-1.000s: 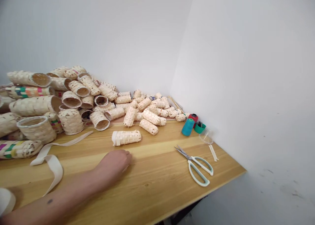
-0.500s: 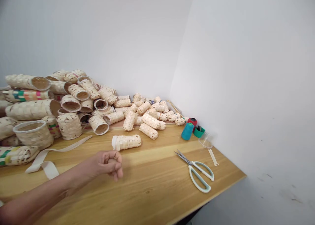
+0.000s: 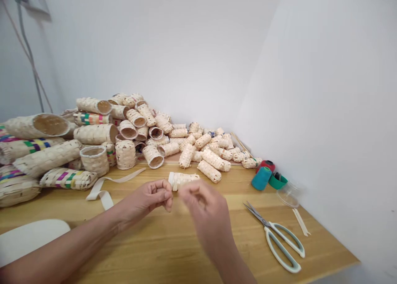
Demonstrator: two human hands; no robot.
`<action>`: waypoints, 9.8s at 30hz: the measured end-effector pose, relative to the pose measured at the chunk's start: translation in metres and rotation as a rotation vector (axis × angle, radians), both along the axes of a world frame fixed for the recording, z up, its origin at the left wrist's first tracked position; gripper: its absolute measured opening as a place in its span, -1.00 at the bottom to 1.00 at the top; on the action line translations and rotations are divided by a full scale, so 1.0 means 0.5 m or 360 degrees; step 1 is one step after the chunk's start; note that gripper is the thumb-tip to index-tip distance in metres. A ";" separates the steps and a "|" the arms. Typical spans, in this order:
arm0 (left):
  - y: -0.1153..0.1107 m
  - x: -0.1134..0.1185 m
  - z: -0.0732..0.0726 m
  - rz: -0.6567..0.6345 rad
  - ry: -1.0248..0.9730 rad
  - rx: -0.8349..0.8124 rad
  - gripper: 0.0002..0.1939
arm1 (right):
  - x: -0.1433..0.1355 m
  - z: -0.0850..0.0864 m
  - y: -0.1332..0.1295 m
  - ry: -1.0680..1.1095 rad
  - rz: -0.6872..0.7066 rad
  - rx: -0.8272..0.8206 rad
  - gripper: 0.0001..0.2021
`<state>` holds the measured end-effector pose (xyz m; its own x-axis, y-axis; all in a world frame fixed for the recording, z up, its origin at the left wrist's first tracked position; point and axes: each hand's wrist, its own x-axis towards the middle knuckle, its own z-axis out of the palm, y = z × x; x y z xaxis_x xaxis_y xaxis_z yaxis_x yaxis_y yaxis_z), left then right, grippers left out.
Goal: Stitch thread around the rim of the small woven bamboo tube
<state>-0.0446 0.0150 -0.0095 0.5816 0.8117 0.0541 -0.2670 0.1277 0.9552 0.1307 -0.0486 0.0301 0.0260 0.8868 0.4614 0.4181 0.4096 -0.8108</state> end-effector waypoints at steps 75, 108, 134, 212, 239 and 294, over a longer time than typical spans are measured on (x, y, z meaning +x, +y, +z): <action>0.008 -0.001 -0.038 -0.0119 -0.0261 -0.0024 -0.73 | -0.055 -0.079 0.060 0.0174 0.0022 0.0046 -0.86; 0.006 0.000 -0.032 -0.0101 -0.0233 -0.0042 -0.71 | -0.055 -0.079 0.061 0.0199 0.0054 0.0021 -0.86; 0.007 -0.002 -0.037 -0.0048 -0.0214 -0.0014 -0.69 | -0.049 -0.079 0.067 0.0100 0.0009 0.0108 -0.84; 0.008 -0.001 -0.038 -0.0047 -0.0259 -0.0034 -0.72 | -0.052 -0.078 0.064 0.0180 0.0111 0.0021 -0.85; 0.007 -0.010 -0.011 0.0393 -0.0004 0.0447 -0.71 | -0.052 -0.103 0.082 0.0254 0.0397 -0.0348 -0.79; 0.059 -0.005 -0.137 0.0445 0.0394 -0.0378 -0.29 | 0.496 0.208 0.317 -0.0763 -0.0807 -0.0455 -0.75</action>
<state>-0.0471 0.0446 -0.0779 0.3097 0.9128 -0.2662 -0.0893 0.3066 0.9476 0.3786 0.1097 0.1341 0.3173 0.9065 0.2785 0.8333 -0.1264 -0.5382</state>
